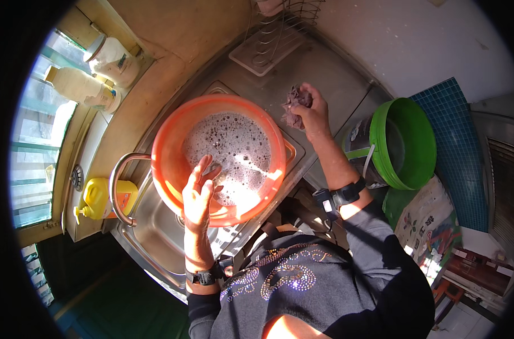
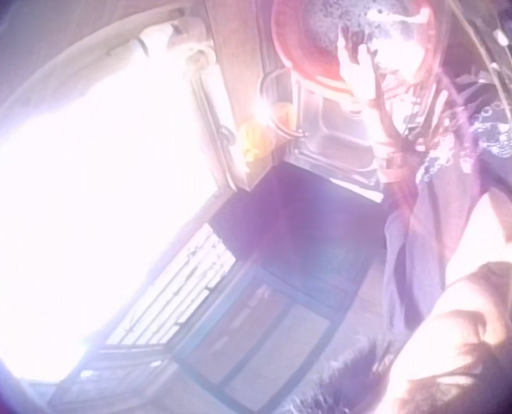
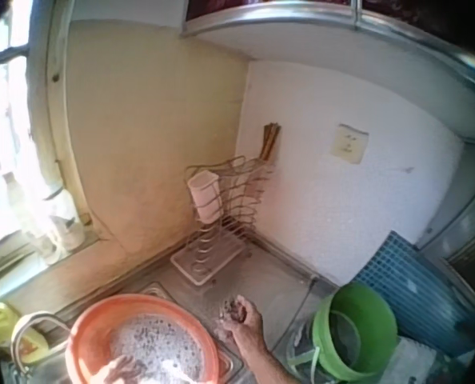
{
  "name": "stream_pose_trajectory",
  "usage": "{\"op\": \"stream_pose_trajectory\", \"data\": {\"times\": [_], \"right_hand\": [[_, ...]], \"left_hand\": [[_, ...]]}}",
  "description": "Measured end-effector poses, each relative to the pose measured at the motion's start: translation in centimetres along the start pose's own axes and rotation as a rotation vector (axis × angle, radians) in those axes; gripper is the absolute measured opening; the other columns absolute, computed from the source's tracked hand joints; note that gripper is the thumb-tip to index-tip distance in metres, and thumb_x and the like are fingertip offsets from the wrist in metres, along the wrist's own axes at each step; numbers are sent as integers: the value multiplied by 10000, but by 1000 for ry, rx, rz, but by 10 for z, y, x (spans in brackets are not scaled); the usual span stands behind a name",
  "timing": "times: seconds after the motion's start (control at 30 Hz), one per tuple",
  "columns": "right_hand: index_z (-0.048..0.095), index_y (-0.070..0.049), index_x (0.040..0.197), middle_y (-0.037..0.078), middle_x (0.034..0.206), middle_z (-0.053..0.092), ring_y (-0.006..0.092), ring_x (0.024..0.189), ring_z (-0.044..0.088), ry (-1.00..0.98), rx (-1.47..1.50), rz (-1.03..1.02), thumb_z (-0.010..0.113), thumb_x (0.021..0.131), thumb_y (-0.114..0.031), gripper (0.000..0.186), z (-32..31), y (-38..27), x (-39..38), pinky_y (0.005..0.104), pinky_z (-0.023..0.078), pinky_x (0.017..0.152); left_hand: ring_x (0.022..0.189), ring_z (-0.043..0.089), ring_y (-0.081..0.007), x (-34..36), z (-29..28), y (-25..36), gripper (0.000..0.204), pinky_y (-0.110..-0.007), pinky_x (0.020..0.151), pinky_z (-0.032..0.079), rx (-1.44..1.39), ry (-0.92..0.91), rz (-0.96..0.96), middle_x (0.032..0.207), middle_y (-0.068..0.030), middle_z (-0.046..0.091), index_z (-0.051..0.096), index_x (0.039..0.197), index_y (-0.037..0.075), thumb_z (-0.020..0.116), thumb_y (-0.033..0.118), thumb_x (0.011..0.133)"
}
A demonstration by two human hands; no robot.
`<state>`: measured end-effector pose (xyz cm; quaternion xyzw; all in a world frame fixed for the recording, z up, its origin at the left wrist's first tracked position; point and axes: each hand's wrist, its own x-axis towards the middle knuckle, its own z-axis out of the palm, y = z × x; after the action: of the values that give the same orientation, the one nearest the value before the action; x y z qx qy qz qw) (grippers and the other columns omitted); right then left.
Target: The person cleans a kitchen area by wiping surfaces with a cloth, spraying a cleaning solution on a stove and pipes, and washing the cloth in a basin. They handle a spray bottle, cloth, and basin during the task.
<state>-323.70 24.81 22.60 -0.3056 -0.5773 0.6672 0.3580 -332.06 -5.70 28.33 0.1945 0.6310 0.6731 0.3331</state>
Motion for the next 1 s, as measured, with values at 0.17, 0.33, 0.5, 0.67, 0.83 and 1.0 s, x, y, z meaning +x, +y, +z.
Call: {"op": "stream_pose_trajectory", "data": {"times": [0.17,0.33,0.5,0.67,0.83,1.0], "right_hand": [[458,15,1230,167,1070,574,271,999,554,426,-453,192,684,609,-46,664,-82,54,77,375,486,804],[476,-149,1258,166,1111,546,348,1066,491,329,-1273,332,662,718,-222,576,-92,90,74,485,459,821],[491,-234,1241,74,1158,478,327,1088,453,224,-1378,187,615,760,-219,497,-80,91,75,478,435,846],[542,-254,1191,-5,1182,483,255,1103,444,-159,-1452,-137,616,718,-116,498,-69,92,82,443,438,833],[634,-225,1068,-95,1183,542,199,1108,444,-488,-1444,-378,601,680,-55,425,-62,89,54,430,452,807],[678,-176,990,-52,1138,602,222,1080,468,-572,-1289,-422,563,657,28,407,-62,83,27,359,458,846]], "left_hand": [[984,598,-249,-43,-42,2,641,-307,745,485,48,52,81,1201,-184,556,469,1271,-18,643,392,810],[921,621,-240,-82,-50,1,697,-282,716,470,78,49,-27,1154,-174,586,498,1250,3,694,448,752],[890,624,-230,-93,-49,-2,684,-280,708,464,78,7,-142,1119,-167,604,517,1235,3,707,419,727],[874,614,-210,-83,-43,-18,608,-261,684,451,44,-99,-169,1126,-167,601,519,1232,-2,663,356,761],[879,611,-171,-68,-33,-28,631,-234,668,447,-29,-221,-203,1147,-179,592,499,1243,-17,674,348,759],[879,605,-161,-59,-20,-27,644,-245,719,465,-58,-248,-217,1143,-159,593,497,1246,-13,684,357,753]]}}
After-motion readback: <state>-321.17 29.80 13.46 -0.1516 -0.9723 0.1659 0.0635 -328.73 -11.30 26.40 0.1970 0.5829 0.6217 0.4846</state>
